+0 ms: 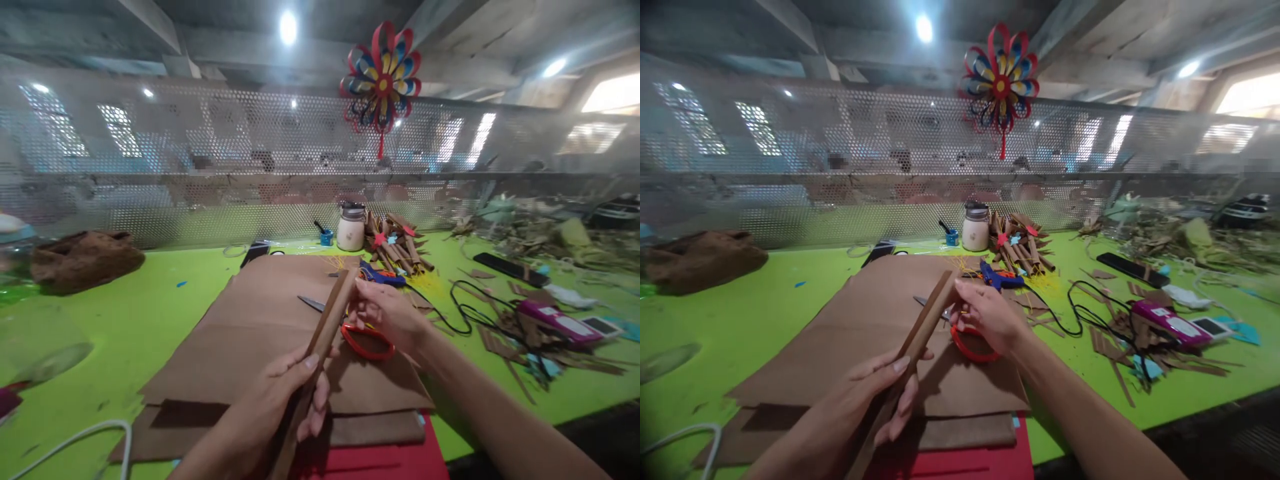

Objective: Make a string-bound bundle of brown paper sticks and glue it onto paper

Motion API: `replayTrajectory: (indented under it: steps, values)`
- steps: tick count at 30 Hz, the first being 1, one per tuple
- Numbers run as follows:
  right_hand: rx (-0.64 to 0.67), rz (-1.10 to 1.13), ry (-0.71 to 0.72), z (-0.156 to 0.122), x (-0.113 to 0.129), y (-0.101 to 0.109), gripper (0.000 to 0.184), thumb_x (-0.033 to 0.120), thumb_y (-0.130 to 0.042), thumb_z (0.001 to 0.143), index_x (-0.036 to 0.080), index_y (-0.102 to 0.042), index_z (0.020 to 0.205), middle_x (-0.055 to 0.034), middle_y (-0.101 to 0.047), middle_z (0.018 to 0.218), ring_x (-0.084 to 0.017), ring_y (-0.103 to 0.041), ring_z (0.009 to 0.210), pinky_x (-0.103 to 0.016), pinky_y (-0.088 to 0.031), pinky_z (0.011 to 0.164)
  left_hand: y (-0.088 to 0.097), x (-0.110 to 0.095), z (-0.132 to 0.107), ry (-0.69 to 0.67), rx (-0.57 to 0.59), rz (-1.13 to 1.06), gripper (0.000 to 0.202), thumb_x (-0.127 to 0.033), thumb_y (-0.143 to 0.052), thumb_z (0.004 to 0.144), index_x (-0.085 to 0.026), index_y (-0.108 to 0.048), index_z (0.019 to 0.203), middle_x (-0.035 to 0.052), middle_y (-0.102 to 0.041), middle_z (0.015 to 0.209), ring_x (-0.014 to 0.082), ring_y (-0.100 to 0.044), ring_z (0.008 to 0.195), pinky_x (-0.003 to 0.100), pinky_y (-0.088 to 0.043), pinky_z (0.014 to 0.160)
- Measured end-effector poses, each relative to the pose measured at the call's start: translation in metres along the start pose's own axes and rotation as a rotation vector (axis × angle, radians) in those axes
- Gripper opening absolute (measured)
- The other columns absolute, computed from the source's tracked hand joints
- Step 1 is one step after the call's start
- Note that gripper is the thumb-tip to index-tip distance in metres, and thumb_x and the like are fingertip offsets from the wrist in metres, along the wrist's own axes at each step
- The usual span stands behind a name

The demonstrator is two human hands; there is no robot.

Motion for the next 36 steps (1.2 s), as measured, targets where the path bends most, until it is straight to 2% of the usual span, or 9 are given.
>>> replayTrajectory:
  steps: [5, 12, 19, 24, 27, 31, 34, 36]
  values:
    - [-0.020, 0.096, 0.043, 0.000, 0.005, 0.000, 0.024, 0.038, -0.066, 0.077, 0.016, -0.063, 0.087, 0.0011, -0.061, 0.067, -0.006, -0.052, 0.047, -0.018, -0.042, 0.044, -0.006, 0.002, -0.001, 0.030, 0.077, -0.060, 0.032, -0.039, -0.048, 0.087, -0.014, -0.056, 0.106, 0.0012, -0.052, 0.067, 0.0075, -0.044, 0.048, 0.019, -0.025, 0.042]
    - [-0.146, 0.150, 0.027, -0.001, 0.001, 0.003, 0.022, 0.034, -0.069, 0.073, 0.017, -0.058, 0.080, 0.0032, -0.058, 0.062, -0.006, -0.051, 0.043, -0.016, -0.038, 0.037, -0.004, 0.011, 0.002, 0.027, 0.045, -0.095, 0.029, -0.038, -0.049, 0.088, -0.015, -0.058, 0.102, -0.0039, -0.038, 0.063, 0.0040, -0.031, 0.046, 0.018, -0.019, 0.042]
    - [-0.119, 0.151, 0.032, 0.002, -0.003, 0.005, 0.023, 0.036, -0.069, 0.074, 0.016, -0.058, 0.078, 0.0027, -0.059, 0.063, -0.006, -0.053, 0.046, -0.017, -0.040, 0.041, 0.000, 0.016, 0.007, 0.049, -0.004, -0.084, 0.031, -0.042, -0.052, 0.086, -0.015, -0.057, 0.100, -0.0042, -0.040, 0.063, 0.0031, -0.032, 0.044, 0.018, -0.018, 0.042]
    - [-0.102, 0.150, 0.017, 0.004, -0.009, 0.003, 0.024, 0.038, -0.068, 0.074, 0.015, -0.062, 0.078, 0.0009, -0.061, 0.062, -0.008, -0.055, 0.047, -0.018, -0.042, 0.041, 0.001, 0.013, 0.006, 0.018, -0.007, -0.063, 0.031, -0.040, -0.051, 0.087, -0.015, -0.057, 0.103, -0.0042, -0.041, 0.063, 0.0037, -0.034, 0.044, 0.018, -0.019, 0.042]
    - [-0.076, 0.033, -0.025, 0.000, -0.008, 0.001, 0.036, 0.048, -0.060, 0.079, 0.013, -0.065, 0.078, -0.0032, -0.064, 0.063, -0.009, -0.056, 0.044, -0.019, -0.042, 0.039, 0.003, 0.009, 0.007, -0.026, 0.003, -0.079, 0.028, -0.038, -0.050, 0.088, -0.014, -0.056, 0.102, -0.0039, -0.041, 0.063, 0.0039, -0.036, 0.046, 0.018, -0.019, 0.042]
    - [0.005, -0.385, -0.166, -0.010, 0.002, 0.010, 0.046, 0.053, -0.056, 0.080, 0.011, -0.066, 0.065, -0.0053, -0.065, 0.055, -0.007, -0.048, 0.033, -0.017, -0.033, 0.031, 0.008, 0.006, 0.006, -0.039, -0.005, -0.130, 0.029, -0.038, -0.051, 0.087, -0.015, -0.057, 0.102, -0.0042, -0.039, 0.063, 0.0045, -0.038, 0.047, 0.018, -0.020, 0.042]
    - [0.081, -0.591, -0.189, -0.009, 0.022, 0.028, 0.040, 0.049, -0.060, 0.078, 0.012, -0.069, 0.066, -0.0050, -0.065, 0.051, -0.005, -0.044, 0.030, -0.015, -0.026, 0.028, 0.009, 0.003, 0.005, -0.038, -0.033, -0.156, 0.029, -0.037, -0.052, 0.087, -0.014, -0.057, 0.103, -0.0049, -0.038, 0.062, 0.0035, -0.036, 0.045, 0.017, -0.019, 0.041]
    - [-0.005, -0.622, -0.149, 0.000, 0.040, 0.051, 0.038, 0.047, -0.063, 0.076, 0.011, -0.069, 0.065, -0.0055, -0.064, 0.049, -0.005, -0.042, 0.030, -0.014, -0.022, 0.027, 0.010, 0.001, 0.005, -0.053, -0.072, -0.180, 0.029, -0.036, -0.052, 0.086, -0.013, -0.057, 0.104, -0.0055, -0.036, 0.060, 0.0030, -0.034, 0.043, 0.016, -0.017, 0.040]
Point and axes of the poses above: each hand's wrist, its own z-axis towards the middle knuckle, its own y-axis out of the back of the hand, x = y × z, the point moved 7 cm from there along z, towards the middle knuckle
